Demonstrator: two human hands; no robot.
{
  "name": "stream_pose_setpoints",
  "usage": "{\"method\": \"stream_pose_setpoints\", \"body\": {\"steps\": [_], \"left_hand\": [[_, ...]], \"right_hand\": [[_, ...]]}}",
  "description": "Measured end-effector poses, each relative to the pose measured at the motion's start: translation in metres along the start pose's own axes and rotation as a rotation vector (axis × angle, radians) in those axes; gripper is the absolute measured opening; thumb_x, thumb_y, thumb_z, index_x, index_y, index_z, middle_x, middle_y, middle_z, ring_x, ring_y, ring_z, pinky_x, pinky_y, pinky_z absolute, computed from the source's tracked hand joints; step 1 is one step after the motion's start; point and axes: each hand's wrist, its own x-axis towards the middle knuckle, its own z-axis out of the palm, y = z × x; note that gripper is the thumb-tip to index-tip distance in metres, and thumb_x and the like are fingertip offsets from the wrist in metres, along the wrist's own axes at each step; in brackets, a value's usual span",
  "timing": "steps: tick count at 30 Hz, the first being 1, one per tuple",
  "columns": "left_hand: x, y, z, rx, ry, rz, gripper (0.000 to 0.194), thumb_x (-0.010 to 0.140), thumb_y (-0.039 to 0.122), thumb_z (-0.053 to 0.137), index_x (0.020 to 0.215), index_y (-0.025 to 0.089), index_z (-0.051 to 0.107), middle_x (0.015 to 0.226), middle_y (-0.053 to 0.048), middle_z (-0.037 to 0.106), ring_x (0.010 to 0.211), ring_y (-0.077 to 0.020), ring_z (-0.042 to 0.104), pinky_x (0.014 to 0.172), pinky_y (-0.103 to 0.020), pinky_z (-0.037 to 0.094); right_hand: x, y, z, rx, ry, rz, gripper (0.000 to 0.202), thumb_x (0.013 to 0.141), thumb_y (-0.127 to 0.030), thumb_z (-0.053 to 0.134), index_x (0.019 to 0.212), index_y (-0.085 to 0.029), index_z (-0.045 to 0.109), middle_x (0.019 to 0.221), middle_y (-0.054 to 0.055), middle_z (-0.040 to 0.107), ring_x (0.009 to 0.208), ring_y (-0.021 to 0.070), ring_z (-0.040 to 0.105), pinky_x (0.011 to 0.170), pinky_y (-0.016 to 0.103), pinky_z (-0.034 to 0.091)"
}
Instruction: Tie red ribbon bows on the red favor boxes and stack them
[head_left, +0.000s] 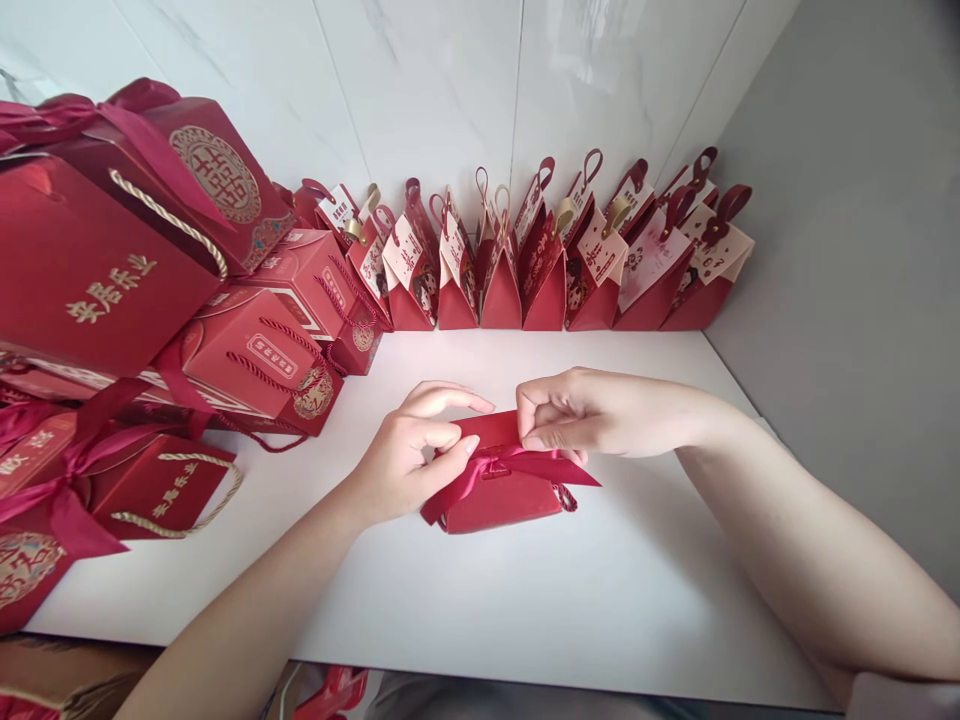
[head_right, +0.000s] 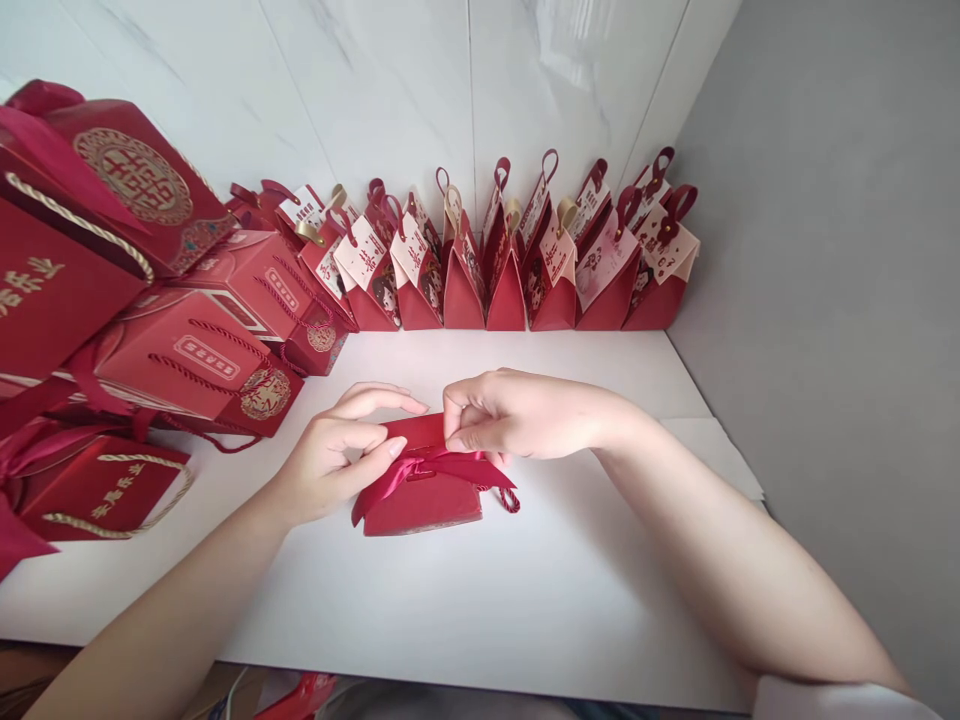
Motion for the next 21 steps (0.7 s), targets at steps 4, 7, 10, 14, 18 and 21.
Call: {"method": "stream_pose_setpoints", "body": {"steps": [4,7,10,14,18,21], "left_hand": [[0.001,0.002,-0.001,0.039,0.042,0.068,0.040,0.083,0.006,0.054,0.049,0.017,0.036,0.110,-0.002,0.071,0.111,-0.0217,0.056,0.094,-0.039,0.047],[0.001,0.001,-0.002,0.024,0.052,0.059,0.041,0.083,0.007,0.054,0.048,0.017,0.035,0.110,-0.002,0.072,0.112,-0.0227,0.056,0.094,-0.040,0.048],[0.000,-0.002,-0.002,-0.001,0.065,0.040,0.042,0.082,0.008,0.054,0.047,0.018,0.034,0.110,-0.002,0.072,0.113,-0.0234,0.056,0.093,-0.041,0.048],[0.000,-0.004,-0.001,-0.014,0.073,0.038,0.042,0.082,0.009,0.055,0.046,0.018,0.034,0.110,-0.002,0.073,0.110,-0.0232,0.056,0.091,-0.041,0.049],[0.001,-0.008,0.000,-0.034,0.057,0.008,0.043,0.081,0.011,0.056,0.045,0.019,0.034,0.108,-0.002,0.073,0.109,-0.0237,0.056,0.094,-0.043,0.047],[0.002,-0.013,-0.001,-0.098,0.006,-0.031,0.045,0.082,0.014,0.057,0.045,0.019,0.033,0.107,-0.002,0.074,0.115,-0.0244,0.054,0.097,-0.043,0.046]], "right_hand": [[-0.001,-0.001,0.000,0.004,0.015,0.046,0.009,0.090,-0.025,0.055,0.088,-0.017,0.057,0.073,0.001,0.062,0.061,0.0129,0.059,0.055,0.023,0.043],[-0.002,-0.002,0.001,0.019,0.014,0.067,0.008,0.089,-0.025,0.055,0.089,-0.017,0.057,0.074,0.002,0.063,0.062,0.0136,0.060,0.056,0.024,0.045],[-0.002,-0.003,0.001,0.032,0.004,0.070,0.007,0.089,-0.024,0.055,0.088,-0.018,0.057,0.074,0.001,0.063,0.063,0.0141,0.061,0.057,0.024,0.046],[-0.002,-0.002,-0.001,0.062,0.005,0.082,0.008,0.089,-0.026,0.056,0.086,-0.018,0.056,0.074,0.001,0.062,0.063,0.0142,0.061,0.058,0.025,0.047],[-0.003,-0.001,-0.003,0.074,0.009,0.104,0.012,0.088,-0.029,0.058,0.086,-0.018,0.056,0.070,0.001,0.060,0.060,0.0132,0.059,0.055,0.024,0.046],[-0.002,0.000,-0.005,0.044,0.005,0.123,0.013,0.088,-0.030,0.059,0.086,-0.018,0.057,0.064,-0.003,0.056,0.048,0.0088,0.049,0.046,0.020,0.038]]}}
